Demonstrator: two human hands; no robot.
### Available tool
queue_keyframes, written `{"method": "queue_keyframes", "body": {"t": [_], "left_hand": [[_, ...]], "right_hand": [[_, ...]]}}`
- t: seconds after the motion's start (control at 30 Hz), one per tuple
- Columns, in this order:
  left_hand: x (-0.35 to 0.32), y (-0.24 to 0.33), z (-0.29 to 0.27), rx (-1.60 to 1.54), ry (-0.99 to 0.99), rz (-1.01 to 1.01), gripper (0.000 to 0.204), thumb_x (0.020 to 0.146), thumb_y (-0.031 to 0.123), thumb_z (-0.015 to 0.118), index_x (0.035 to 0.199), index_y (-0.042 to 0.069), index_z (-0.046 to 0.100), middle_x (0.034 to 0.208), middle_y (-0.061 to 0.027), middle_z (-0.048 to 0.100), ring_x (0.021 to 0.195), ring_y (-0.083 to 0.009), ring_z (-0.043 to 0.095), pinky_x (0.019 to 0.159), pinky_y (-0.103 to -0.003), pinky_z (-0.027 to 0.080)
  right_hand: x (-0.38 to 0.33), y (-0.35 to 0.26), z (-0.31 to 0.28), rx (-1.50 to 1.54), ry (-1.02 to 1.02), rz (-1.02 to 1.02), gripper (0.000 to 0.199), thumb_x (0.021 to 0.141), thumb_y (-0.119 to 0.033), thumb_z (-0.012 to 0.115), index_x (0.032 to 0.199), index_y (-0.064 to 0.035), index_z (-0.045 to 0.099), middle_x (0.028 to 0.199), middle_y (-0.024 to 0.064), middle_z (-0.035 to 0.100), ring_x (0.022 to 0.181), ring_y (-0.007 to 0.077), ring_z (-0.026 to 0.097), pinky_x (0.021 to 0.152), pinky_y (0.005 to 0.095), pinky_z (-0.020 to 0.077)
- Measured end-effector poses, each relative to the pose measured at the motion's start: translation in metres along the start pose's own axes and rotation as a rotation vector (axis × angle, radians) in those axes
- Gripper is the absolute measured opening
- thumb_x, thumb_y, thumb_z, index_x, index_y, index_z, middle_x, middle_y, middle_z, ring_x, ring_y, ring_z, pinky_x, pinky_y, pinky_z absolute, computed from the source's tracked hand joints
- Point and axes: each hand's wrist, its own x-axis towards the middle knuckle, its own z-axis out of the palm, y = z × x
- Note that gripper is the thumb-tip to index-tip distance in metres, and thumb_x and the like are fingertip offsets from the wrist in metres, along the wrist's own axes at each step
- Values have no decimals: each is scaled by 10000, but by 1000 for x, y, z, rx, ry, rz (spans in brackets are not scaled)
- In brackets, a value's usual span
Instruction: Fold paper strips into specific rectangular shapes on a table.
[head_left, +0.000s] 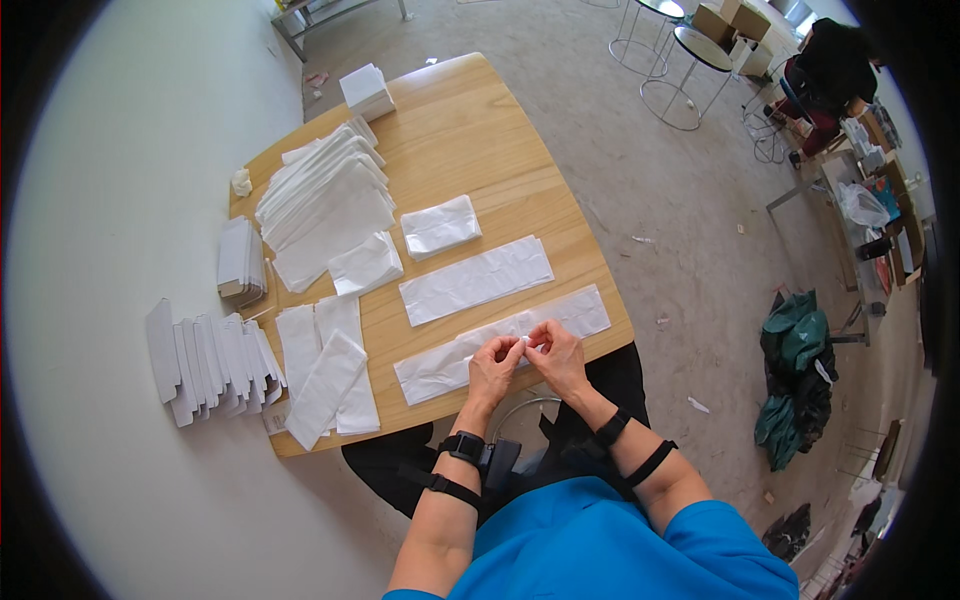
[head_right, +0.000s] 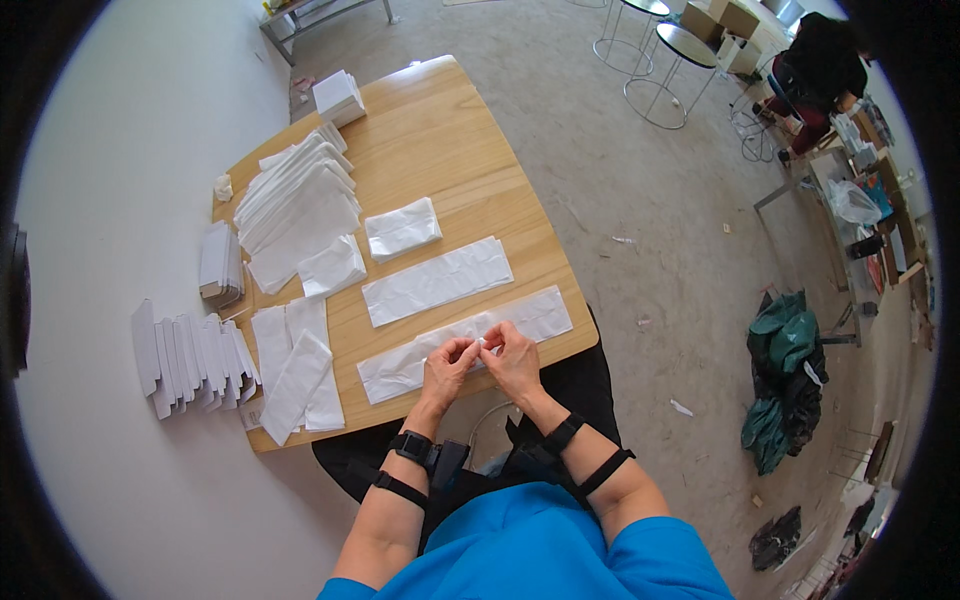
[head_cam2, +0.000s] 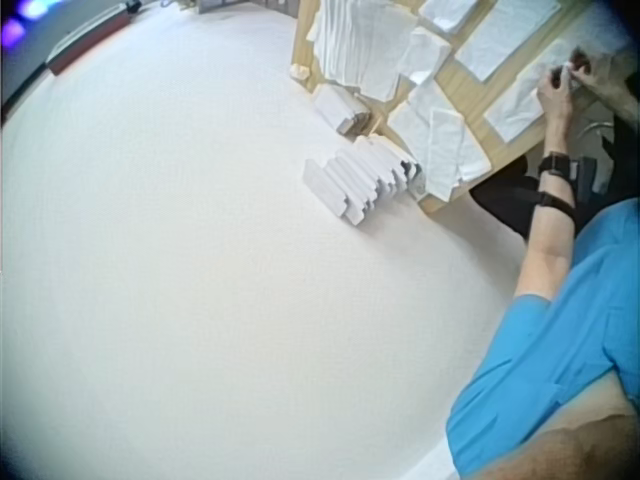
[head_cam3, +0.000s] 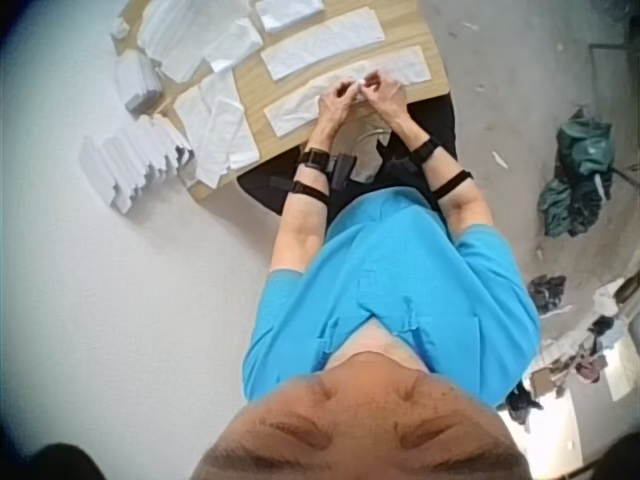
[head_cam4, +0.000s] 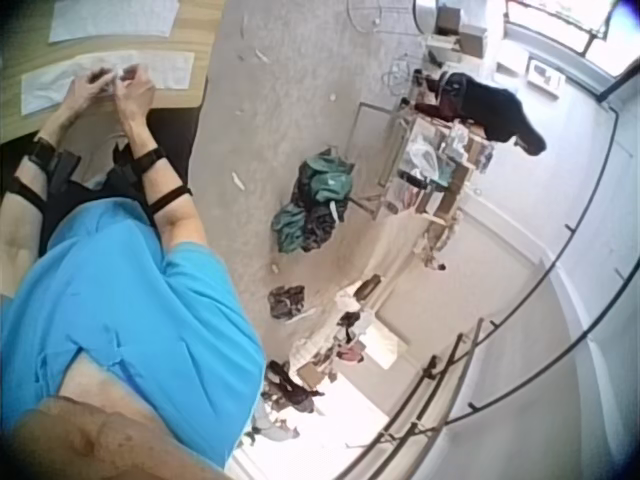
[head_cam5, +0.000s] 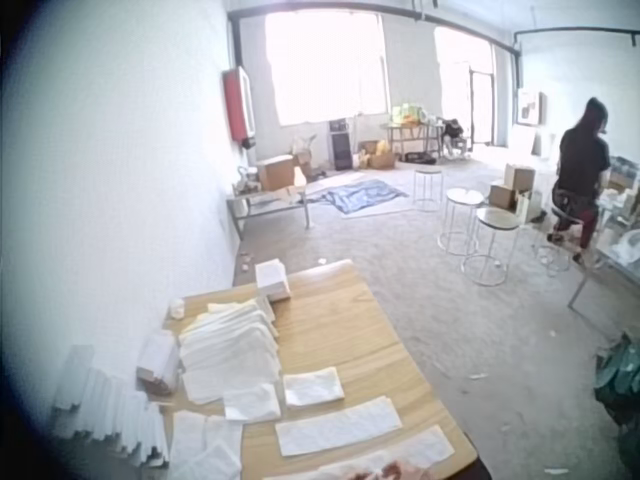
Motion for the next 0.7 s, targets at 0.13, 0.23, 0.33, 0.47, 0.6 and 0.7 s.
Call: {"method": "queue_keyframes", "body": {"t": [0.13,0.23,0.33,0.47,0.6,0.7], "left_hand": [[3,-2,-3,19,-37,-70,260,880,269,652,960,22,671,807,-13,657,703,-80,573,653,-224,474],[2,5,-2,52,-33,-74,231,886,256,641,927,29,661,775,-1,637,684,-77,556,644,-225,463],[2,-1,-3,8,-24,-56,212,894,243,627,913,33,652,751,9,614,676,-74,541,637,-227,455],[4,-6,-4,41,-51,-67,204,906,237,617,906,33,637,735,18,589,670,-70,526,631,-224,444],[7,-15,-6,-95,-31,-24,219,905,241,614,880,24,629,695,3,586,637,-69,526,604,-230,446],[6,-12,-7,-117,-60,-49,214,924,251,593,892,40,614,730,20,563,660,-62,498,627,-217,429]], "right_hand": [[0,0,0,21,-12,-6,224,727,-125,737,868,-37,587,715,92,664,613,191,623,579,305,502],[0,7,-1,26,-28,-15,242,722,-131,751,876,-32,592,726,85,663,623,169,621,583,292,503],[2,14,-1,165,-51,35,242,720,-128,760,871,-24,601,733,72,656,640,141,619,590,282,504],[3,18,-3,143,-34,98,247,738,-111,765,897,-14,602,761,43,650,667,91,593,616,231,495],[1,22,-1,140,25,144,243,743,-123,749,908,-12,608,760,49,647,671,92,595,627,232,498],[-1,18,-2,26,97,114,225,726,-99,700,913,-12,609,742,87,635,686,208,635,646,319,516]]}}
